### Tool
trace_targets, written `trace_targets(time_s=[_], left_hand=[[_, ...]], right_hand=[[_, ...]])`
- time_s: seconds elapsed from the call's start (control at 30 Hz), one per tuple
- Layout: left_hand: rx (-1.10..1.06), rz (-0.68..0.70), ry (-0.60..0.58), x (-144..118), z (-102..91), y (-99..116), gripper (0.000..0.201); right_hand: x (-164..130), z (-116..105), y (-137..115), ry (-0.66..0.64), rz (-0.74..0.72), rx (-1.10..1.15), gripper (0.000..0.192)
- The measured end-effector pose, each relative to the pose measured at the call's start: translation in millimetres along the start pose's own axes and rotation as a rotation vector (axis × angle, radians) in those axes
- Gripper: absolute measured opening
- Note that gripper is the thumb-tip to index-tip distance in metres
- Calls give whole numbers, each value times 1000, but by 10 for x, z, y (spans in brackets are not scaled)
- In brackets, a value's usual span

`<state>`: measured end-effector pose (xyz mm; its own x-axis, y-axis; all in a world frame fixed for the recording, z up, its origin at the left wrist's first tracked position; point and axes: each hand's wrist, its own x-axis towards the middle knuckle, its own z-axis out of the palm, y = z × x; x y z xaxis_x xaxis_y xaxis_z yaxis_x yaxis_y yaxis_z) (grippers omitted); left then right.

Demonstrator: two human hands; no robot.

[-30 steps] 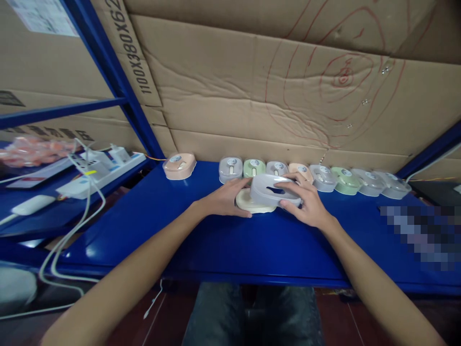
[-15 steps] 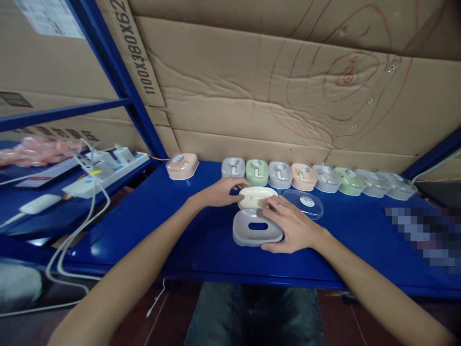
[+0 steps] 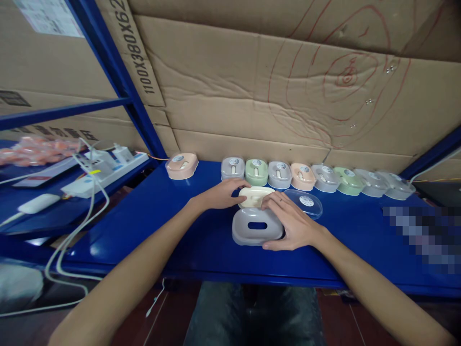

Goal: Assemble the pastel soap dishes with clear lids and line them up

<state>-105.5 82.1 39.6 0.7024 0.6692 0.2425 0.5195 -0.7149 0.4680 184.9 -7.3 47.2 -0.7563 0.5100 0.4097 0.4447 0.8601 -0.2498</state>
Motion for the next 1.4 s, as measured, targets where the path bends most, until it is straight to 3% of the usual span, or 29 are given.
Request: trace_targets(time_s=[0.27,0.5,0.73,0.97,1.2,1.4], left_hand=[[-76,10,-73,-18,-103,46,57],[-85,13,-102,-29,-83,16,68],[-68,21,-101,-28,-66,-17,66],[-106,57,-72,-15,-52,-48,65],[-73,12,-10,17,66,130,87],[-54,40,-48,7,41,221,92]], right_hand=[[-1,-4,4,-5,16,35,80],[-17,77,-7,-59,10,24,100],[-12,86,-26,-30,-19,35,83],[-32,-50,43,155,15,141,68],[-56,-79,189,449,112,46,60],[-73,-41,294,434,160,17,60]])
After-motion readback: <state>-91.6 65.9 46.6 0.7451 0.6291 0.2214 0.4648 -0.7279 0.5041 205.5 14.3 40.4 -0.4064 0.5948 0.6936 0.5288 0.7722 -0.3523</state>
